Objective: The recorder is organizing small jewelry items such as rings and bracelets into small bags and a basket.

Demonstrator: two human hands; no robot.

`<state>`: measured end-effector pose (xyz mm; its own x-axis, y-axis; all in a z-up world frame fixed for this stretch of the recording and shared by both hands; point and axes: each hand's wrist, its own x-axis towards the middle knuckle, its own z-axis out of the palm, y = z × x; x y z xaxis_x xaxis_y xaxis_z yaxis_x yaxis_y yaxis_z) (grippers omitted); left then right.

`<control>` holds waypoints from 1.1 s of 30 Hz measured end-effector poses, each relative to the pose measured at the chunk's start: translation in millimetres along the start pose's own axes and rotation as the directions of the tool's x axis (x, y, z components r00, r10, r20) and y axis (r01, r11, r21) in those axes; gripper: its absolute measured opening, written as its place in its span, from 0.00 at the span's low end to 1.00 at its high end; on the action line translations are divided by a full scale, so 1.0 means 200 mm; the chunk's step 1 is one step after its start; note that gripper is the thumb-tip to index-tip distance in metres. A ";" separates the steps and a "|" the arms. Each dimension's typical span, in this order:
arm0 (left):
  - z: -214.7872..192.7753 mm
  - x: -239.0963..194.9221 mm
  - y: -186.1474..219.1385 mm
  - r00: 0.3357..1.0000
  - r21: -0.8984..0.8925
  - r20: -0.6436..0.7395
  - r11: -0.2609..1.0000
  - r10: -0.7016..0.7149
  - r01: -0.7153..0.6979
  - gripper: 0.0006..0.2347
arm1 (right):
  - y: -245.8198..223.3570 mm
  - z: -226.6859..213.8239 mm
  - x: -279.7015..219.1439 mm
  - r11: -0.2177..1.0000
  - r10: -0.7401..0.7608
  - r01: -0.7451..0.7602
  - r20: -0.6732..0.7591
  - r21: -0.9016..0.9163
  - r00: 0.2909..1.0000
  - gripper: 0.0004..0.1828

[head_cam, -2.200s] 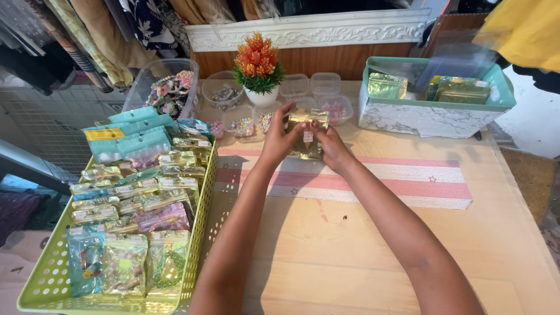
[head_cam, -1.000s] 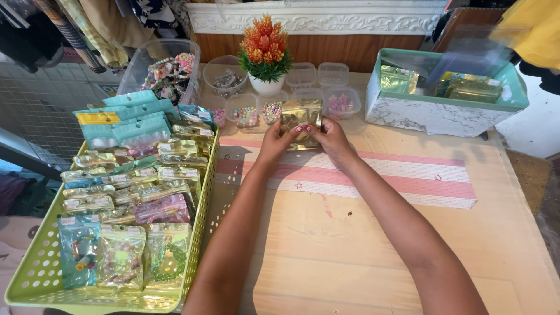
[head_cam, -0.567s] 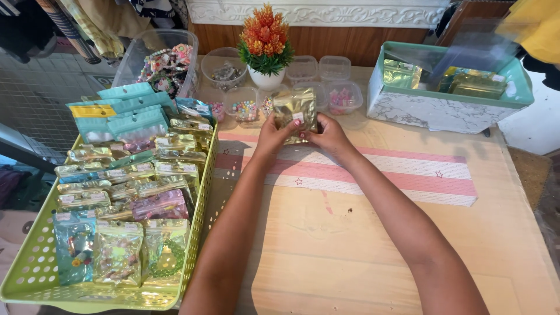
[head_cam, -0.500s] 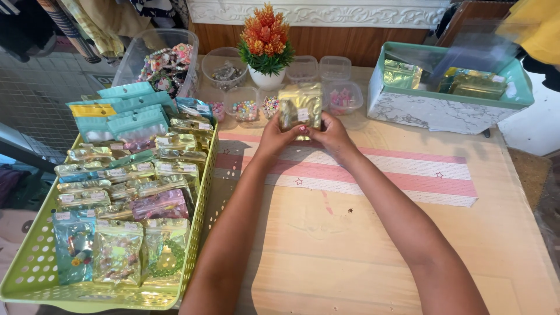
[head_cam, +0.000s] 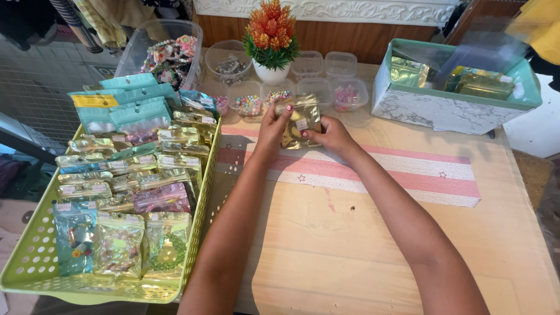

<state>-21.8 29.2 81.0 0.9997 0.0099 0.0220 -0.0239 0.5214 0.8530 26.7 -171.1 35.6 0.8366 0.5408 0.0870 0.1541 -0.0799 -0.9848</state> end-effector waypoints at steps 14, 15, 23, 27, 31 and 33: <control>-0.02 0.09 -0.19 0.979 0.073 0.157 0.987 0.132 -0.145 0.07 | -0.15 0.03 -0.03 0.974 -0.222 0.227 -0.254 -0.010 0.941 0.10; -0.02 0.09 -0.18 0.984 0.077 0.140 0.990 0.108 -0.119 0.08 | -0.14 0.02 -0.02 0.976 -0.212 0.216 -0.260 -0.016 0.942 0.11; -0.09 0.17 -0.31 0.966 0.128 0.165 0.967 0.200 -0.222 0.08 | -0.20 0.07 -0.04 0.979 -0.195 0.205 -0.268 0.009 0.943 0.12; -0.14 0.23 -0.39 0.980 0.031 0.093 0.984 0.175 -0.178 0.14 | -0.18 0.06 -0.02 0.972 -0.233 0.217 -0.278 -0.088 0.932 0.14; -0.14 0.21 -0.37 0.966 0.026 0.098 0.970 0.239 -0.243 0.15 | -0.18 0.05 -0.03 0.973 -0.226 0.206 -0.254 -0.103 0.941 0.15; -0.14 0.24 -0.40 0.964 0.137 0.136 0.959 0.229 -0.248 0.14 | -0.19 0.04 -0.04 0.980 -0.190 0.162 -0.316 -0.113 0.930 0.16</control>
<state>28.9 12.2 0.1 0.9576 0.0133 0.2877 -0.2708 0.3809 0.8840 10.7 -166.4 70.4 0.9146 0.2536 0.3150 0.3456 -0.0857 -0.9344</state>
